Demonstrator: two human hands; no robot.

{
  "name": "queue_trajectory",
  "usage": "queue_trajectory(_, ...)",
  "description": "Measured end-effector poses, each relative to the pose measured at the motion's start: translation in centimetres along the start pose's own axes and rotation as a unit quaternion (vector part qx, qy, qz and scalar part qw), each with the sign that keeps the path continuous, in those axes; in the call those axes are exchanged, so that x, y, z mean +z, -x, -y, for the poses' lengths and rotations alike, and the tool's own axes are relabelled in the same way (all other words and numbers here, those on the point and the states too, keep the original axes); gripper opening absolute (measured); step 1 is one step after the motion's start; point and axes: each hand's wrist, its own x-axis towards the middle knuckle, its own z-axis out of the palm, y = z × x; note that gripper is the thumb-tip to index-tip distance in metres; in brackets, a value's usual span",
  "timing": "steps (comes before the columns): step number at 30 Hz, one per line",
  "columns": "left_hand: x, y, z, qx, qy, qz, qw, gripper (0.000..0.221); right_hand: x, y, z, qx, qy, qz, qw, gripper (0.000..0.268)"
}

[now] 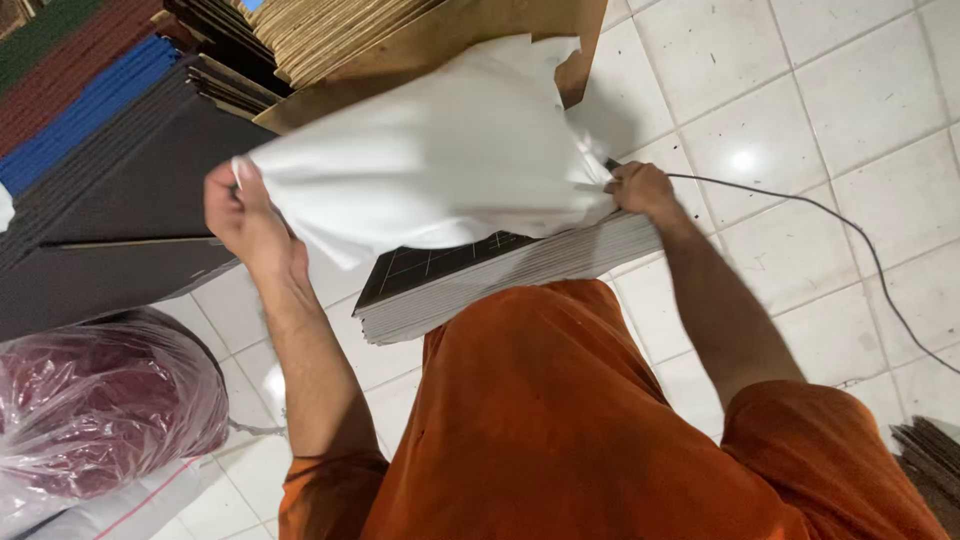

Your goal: The person positions white fabric panels onto boards and handles a stack of white clothing items by hand.

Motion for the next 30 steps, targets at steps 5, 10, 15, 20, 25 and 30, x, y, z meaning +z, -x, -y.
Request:
queue_trajectory(5, -6.2, 0.9, 7.4, -0.112, -0.007, -0.043, 0.993, 0.007, -5.1, 0.7, 0.2, 0.054, -0.35, -0.026, 0.935, 0.029)
queue_trajectory(10, -5.0, 3.6, 5.1, -0.255, 0.066, -0.064, 0.963, 0.01, -10.1, 0.1, 4.2, 0.24, -0.385, -0.087, 0.887, 0.047)
queue_trajectory(15, -4.6, -1.1, 2.6, -0.271, 0.033, -0.015, 0.962, 0.027, -24.1, 3.8, 11.5, 0.248, -0.732, -0.049, 0.633, 0.065)
queue_trajectory(20, -1.6, -0.1, -13.2, -0.257, 0.211, -0.026, 0.943, 0.092, -22.7, 1.6, 5.1, -0.43, -0.716, -0.001, 0.55, 0.044)
queue_trajectory(25, -15.5, -1.4, 11.8, -0.135, -0.435, 0.099, 0.885, 0.036, -20.3, 4.0, 7.6, 0.06, -0.294, 0.065, 0.952, 0.065)
queue_trajectory(30, -18.4, 7.5, 23.8, -0.155, -0.701, 0.219, 0.661, 0.024, -6.3, -0.1, -1.5, 0.052, 0.0, 0.14, 0.989, 0.068)
